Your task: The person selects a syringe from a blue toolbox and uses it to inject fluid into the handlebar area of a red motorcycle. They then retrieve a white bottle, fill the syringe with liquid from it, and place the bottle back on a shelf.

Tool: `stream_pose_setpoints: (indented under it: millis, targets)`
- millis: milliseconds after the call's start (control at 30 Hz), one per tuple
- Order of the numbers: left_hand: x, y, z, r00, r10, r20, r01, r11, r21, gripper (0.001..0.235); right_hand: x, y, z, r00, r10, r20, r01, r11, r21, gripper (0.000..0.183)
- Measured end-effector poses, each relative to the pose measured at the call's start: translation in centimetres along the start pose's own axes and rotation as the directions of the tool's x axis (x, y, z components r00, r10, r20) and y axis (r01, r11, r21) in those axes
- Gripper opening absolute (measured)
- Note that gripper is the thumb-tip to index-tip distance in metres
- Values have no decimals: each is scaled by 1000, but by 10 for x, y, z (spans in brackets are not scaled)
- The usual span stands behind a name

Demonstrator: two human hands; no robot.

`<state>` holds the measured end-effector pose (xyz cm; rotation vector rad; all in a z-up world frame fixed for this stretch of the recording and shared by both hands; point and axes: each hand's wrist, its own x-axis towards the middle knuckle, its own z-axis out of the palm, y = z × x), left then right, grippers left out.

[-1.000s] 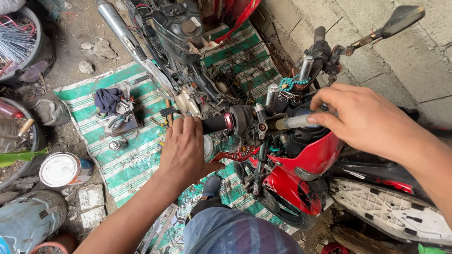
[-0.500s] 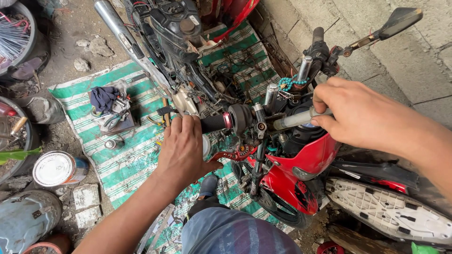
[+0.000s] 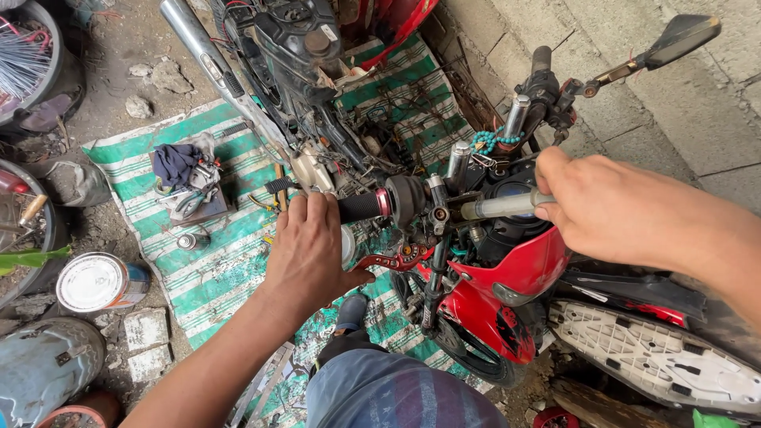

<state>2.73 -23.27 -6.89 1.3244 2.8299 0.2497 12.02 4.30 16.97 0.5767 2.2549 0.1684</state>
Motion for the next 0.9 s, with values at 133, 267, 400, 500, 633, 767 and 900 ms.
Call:
stream_pose_setpoints:
  millis: [133,267,400,500,633,767,900]
  targets:
    - [0,0,0,1000,4,-11,-4,1000,-4,140,-5,-7,-8,997,31,70,-22,991,-132,21]
    - [0,-1,1,1000,5,-23,-6,1000,-8,142,-4,-8,-10,994,58,94,-40,981,-188,26]
    - [-1,-1,1,1000,10,-20,-10,1000,-15,145,4,2,0,999,8,46,5,961,-277,31]
    - [-2,-1,2,999,12,-34,-13,1000,-20,143,5,3,2,999,-3,35,13,953,-301,32]
    - [-1,0,0,999,6,-33,-7,1000,-6,143,5,1,1,1000,-6,18,11,954,-300,31]
    - [-2,0,0,999,14,-34,-14,1000,-1,140,1,-4,-1,999,8,31,2,955,-297,30]
    - [-3,1,0,999,5,-32,-5,1000,3,141,3,-1,2,1000,6,3,-5,955,-296,30]
